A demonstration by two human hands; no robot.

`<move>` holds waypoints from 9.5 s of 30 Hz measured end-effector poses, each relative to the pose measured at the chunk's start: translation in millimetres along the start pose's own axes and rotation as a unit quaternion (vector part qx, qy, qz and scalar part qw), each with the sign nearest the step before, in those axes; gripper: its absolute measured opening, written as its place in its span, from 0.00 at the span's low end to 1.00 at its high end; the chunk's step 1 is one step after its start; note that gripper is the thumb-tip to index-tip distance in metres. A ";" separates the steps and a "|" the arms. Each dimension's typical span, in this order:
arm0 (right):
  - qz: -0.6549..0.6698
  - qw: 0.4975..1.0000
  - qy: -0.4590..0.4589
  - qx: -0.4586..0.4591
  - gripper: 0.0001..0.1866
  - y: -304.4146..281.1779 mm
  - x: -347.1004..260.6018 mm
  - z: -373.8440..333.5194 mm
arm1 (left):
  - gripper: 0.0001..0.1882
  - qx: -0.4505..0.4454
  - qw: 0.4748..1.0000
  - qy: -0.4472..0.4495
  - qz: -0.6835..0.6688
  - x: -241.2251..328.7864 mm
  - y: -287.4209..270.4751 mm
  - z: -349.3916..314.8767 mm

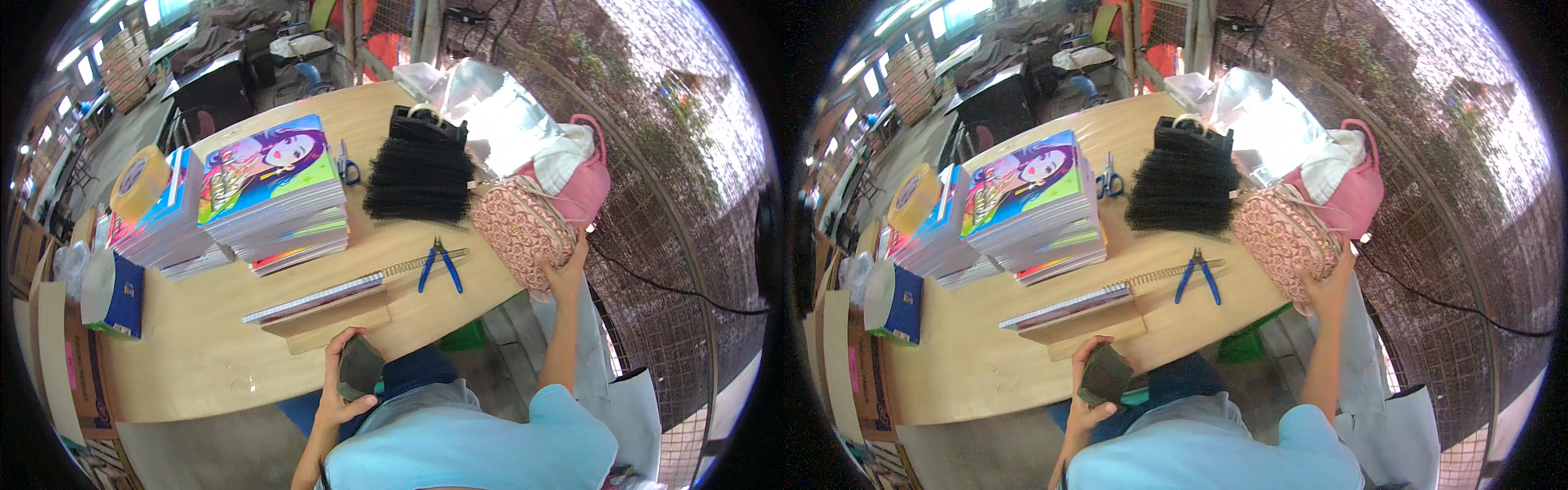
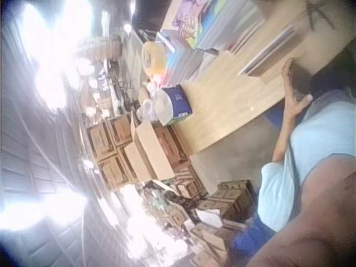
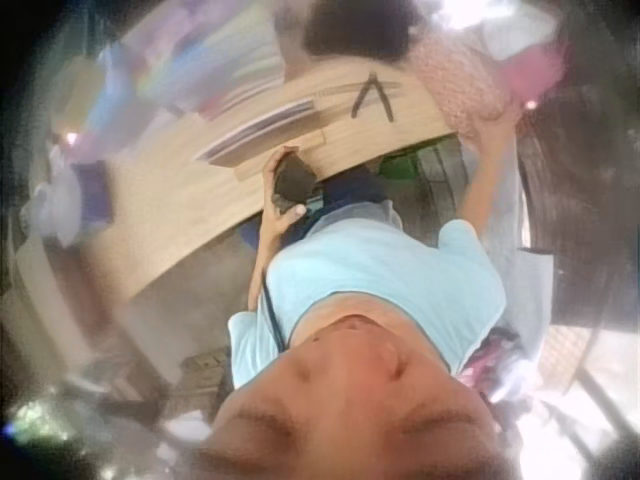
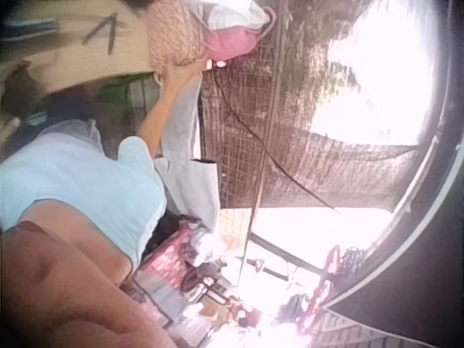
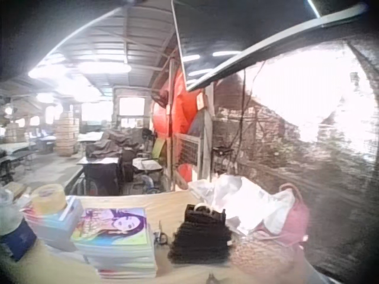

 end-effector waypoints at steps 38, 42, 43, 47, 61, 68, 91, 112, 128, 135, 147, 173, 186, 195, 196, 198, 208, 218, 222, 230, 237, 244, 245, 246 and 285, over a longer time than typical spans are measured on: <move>0.109 0.657 -0.368 -0.649 0.33 147.8 -266.4 50.7 | 0.26 0.271 0.808 0.057 0.520 53.3 -97.3 38.6; 0.181 0.686 -0.299 -0.638 0.33 143.7 -250.1 37.5 | 0.32 0.269 0.812 0.052 0.515 61.0 -90.0 46.6; 0.208 0.693 -0.251 -0.643 0.32 142.7 -246.7 35.5 | 0.32 0.290 0.794 0.069 0.529 61.0 -85.2 48.4; 0.158 0.679 -0.320 -0.641 0.32 137.2 -241.9 38.4 | 0.37 0.317 0.763 0.073 0.558 53.5 -83.0 50.8; 0.152 0.693 -0.316 -0.630 0.29 177.4 -223.9 67.1 | 0.40 0.330 0.763 0.039 0.554 56.6 -73.0 59.5; 0.456 0.567 -0.224 -0.648 0.28 165.4 -237.4 61.3 | 0.39 0.325 0.764 0.040 0.556 59.4 -64.7 59.7; 0.225 0.646 -0.365 -0.632 0.25 187.6 -270.6 60.6 | 0.40 0.317 0.779 0.031 0.540 55.7 -59.9 62.6; 0.201 0.673 -0.345 -0.622 0.27 179.4 -292.7 45.2 | 0.12 0.234 0.957 0.025 0.171 28.9 -93.2 37.0; 0.285 0.608 -0.292 -0.681 0.26 202.8 -301.3 42.3 | 0.22 0.250 0.958 0.062 0.126 40.4 -109.8 38.9; 0.270 0.635 -0.219 -0.690 0.33 219.4 -303.1 42.9 | 0.29 0.246 0.954 0.048 0.163 46.7 -115.0 37.1; 0.092 0.868 -0.267 -0.408 0.27 205.2 -172.9 20.7 | 0.31 0.209 0.972 0.038 0.101 13.0 -115.7 40.2; 0.141 0.799 -0.426 -0.399 0.25 192.6 -289.3 -48.9 | 0.21 0.724 0.523 0.086 0.443 124.8 29.7 -258.1; 0.152 0.775 -0.468 -0.396 0.21 169.4 -299.6 -66.3 | 0.17 0.655 0.489 0.194 0.543 172.6 113.1 -254.1; 0.039 0.881 -0.273 -0.384 0.19 157.5 -155.8 17.8 | 0.17 0.587 0.609 0.110 0.522 132.0 72.0 -193.7; 0.021 0.889 -0.246 -0.385 0.18 153.6 -146.9 16.2 | 0.17 0.580 0.621 0.080 0.521 128.8 71.0 -189.7; -0.021 0.901 -0.201 -0.384 0.18 140.5 -140.1 5.0 | 0.18 0.560 0.659 0.066 0.498 128.4 68.8 -182.0; -0.206 0.906 -0.103 -0.354 0.32 180.0 -124.9 -34.7 | 0.27 0.381 0.820 -0.033 0.426 72.9 -32.6 -34.3; 0.066 0.938 -0.132 -0.315 0.23 120.2 -133.9 36.7 | 0.12 0.246 0.964 0.067 0.070 15.3 -107.9 41.9; 0.139 0.882 -0.240 -0.382 0.20 70.4 -242.1 62.1 | 0.11 0.240 0.968 0.063 0.019 25.9 -101.9 47.5; -0.049 0.711 -0.672 -0.200 0.14 89.0 -372.9 40.6 | 0.17 0.233 0.969 0.066 -0.041 29.9 -104.3 48.0; -0.145 0.589 -0.777 -0.168 0.11 104.6 -398.1 23.8 | 0.22 0.217 0.973 0.073 -0.030 33.5 -103.4 52.1; -0.127 0.558 -0.812 -0.115 0.08 105.4 -402.6 16.2 | 0.22 0.206 0.975 0.074 -0.045 28.4 -108.3 54.2; -0.128 0.552 -0.815 -0.118 0.08 105.0 -402.7 15.4 | 0.22 0.203 0.975 0.075 -0.049 28.0 -108.6 54.7; -0.150 0.565 -0.800 -0.135 0.09 105.4 -401.4 15.7 | 0.23 0.206 0.975 0.071 -0.047 27.5 -108.7 55.0; 0.239 0.867 -0.278 -0.338 0.32 169.7 -224.9 -38.5 | 0.18 0.286 0.718 -0.120 0.623 204.1 -196.5 118.3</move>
Point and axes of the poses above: each hand's wrist, its own z-axis towards the middle knuckle, its own y-axis out of the palm, x = y × z, the point moved 5 cm from there along z, towards the middle knuckle, and after that the axes turned 14 degrees about -x, right-handed, at the moved point
